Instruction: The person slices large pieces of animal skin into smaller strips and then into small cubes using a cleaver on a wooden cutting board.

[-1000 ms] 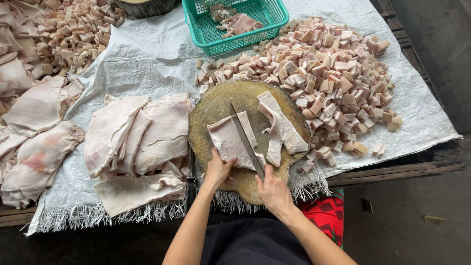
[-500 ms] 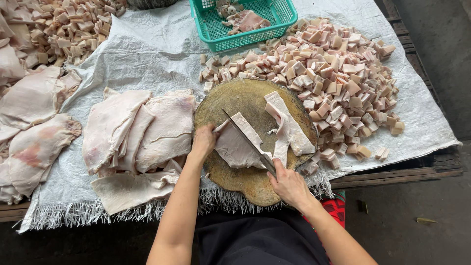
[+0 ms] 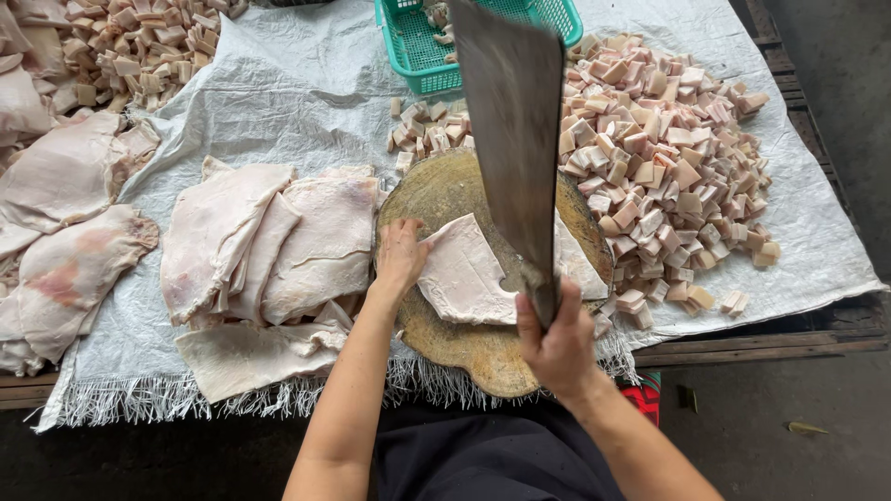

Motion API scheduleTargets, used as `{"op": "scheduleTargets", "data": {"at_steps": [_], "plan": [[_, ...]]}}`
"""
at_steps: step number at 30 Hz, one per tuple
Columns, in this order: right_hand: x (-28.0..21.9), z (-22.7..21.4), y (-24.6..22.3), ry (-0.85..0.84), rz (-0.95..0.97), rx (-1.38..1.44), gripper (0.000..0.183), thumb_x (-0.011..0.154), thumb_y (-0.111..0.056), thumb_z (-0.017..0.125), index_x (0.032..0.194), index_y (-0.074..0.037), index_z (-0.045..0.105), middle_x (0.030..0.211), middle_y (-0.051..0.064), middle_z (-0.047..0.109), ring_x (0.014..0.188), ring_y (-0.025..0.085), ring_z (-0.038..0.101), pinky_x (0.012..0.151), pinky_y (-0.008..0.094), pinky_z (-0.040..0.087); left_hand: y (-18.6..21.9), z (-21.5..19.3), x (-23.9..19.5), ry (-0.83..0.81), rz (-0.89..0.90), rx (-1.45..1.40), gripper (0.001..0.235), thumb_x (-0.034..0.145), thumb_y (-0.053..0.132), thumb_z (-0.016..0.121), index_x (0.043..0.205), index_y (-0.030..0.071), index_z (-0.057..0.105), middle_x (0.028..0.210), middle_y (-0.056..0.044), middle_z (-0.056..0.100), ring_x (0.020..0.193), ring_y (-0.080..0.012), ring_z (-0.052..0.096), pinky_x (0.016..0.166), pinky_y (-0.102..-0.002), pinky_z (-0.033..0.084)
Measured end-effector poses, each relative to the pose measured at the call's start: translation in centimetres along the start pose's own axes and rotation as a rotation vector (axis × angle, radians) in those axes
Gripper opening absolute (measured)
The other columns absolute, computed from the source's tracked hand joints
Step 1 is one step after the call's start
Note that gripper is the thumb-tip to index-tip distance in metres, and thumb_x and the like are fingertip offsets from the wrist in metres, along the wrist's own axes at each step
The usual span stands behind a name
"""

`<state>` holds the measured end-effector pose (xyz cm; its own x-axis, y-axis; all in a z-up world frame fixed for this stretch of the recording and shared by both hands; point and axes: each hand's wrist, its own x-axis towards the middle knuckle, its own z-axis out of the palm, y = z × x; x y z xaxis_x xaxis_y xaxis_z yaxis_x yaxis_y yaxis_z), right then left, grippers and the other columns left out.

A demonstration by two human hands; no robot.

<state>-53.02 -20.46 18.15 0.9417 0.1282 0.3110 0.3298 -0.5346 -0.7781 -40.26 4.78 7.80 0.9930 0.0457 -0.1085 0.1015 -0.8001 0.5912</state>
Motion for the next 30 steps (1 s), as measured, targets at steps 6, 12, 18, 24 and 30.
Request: {"op": "scheduleTargets", "data": {"at_steps": [6,12,18,24,30], "plan": [[-1.4,7.0,7.3,-0.204,0.150,-0.418,0.045,0.099,-0.033,0.057,0.122,0.004,0.045,0.072,0.028,0.068,0.063,0.049,0.067,0.057,0.057,0.055,-2.1,5.5,4.0,-0.041,0.046,-0.077,0.038,0.093,0.017,0.067,0.127,0.000,0.063,0.132,-0.024,0.058,0.120,-0.0380,0.057,0.104,-0.046,0.051],[-0.1,7.0,5.8,-0.500,0.519,-0.342,0.040,0.104,-0.032,0.049,0.125,0.002,0.042,0.077,0.030,0.071,0.069,0.046,0.071,0.064,0.055,0.058,-4.6,9.5,5.0,-0.156,0.199,0.029,0.037,0.085,-0.001,0.057,0.120,0.000,0.070,0.116,-0.028,0.071,0.117,-0.0422,0.062,0.109,-0.048,0.049],[7.1,7.5,7.1,-0.454,0.541,-0.108,0.038,0.105,-0.033,0.050,0.121,0.001,0.045,0.074,0.021,0.069,0.058,0.030,0.068,0.051,0.044,0.060,0.5,3.4,-1.4,-0.197,0.104,-0.065,0.046,0.082,-0.008,0.055,0.124,0.007,0.068,0.115,-0.017,0.072,0.114,-0.0358,0.057,0.101,-0.044,0.047],[2.1,1.8,4.9,-0.426,0.472,-0.118,0.035,0.104,-0.034,0.053,0.122,-0.004,0.051,0.070,0.020,0.072,0.052,0.031,0.070,0.045,0.045,0.054,0.7,1.5,-6.2,0.055,0.303,-0.070,0.043,0.086,-0.009,0.059,0.121,0.012,0.073,0.125,-0.008,0.073,0.123,-0.0320,0.057,0.108,-0.042,0.047],[-7.6,-0.2,1.8,-0.376,0.459,-0.254,0.042,0.098,-0.030,0.055,0.128,-0.003,0.047,0.058,0.024,0.066,0.057,0.044,0.071,0.050,0.053,0.055,1.0,1.0,-9.0,0.095,0.297,-0.063,0.036,0.085,-0.001,0.067,0.119,0.009,0.074,0.124,-0.011,0.071,0.125,-0.0331,0.055,0.108,-0.041,0.046]]}}
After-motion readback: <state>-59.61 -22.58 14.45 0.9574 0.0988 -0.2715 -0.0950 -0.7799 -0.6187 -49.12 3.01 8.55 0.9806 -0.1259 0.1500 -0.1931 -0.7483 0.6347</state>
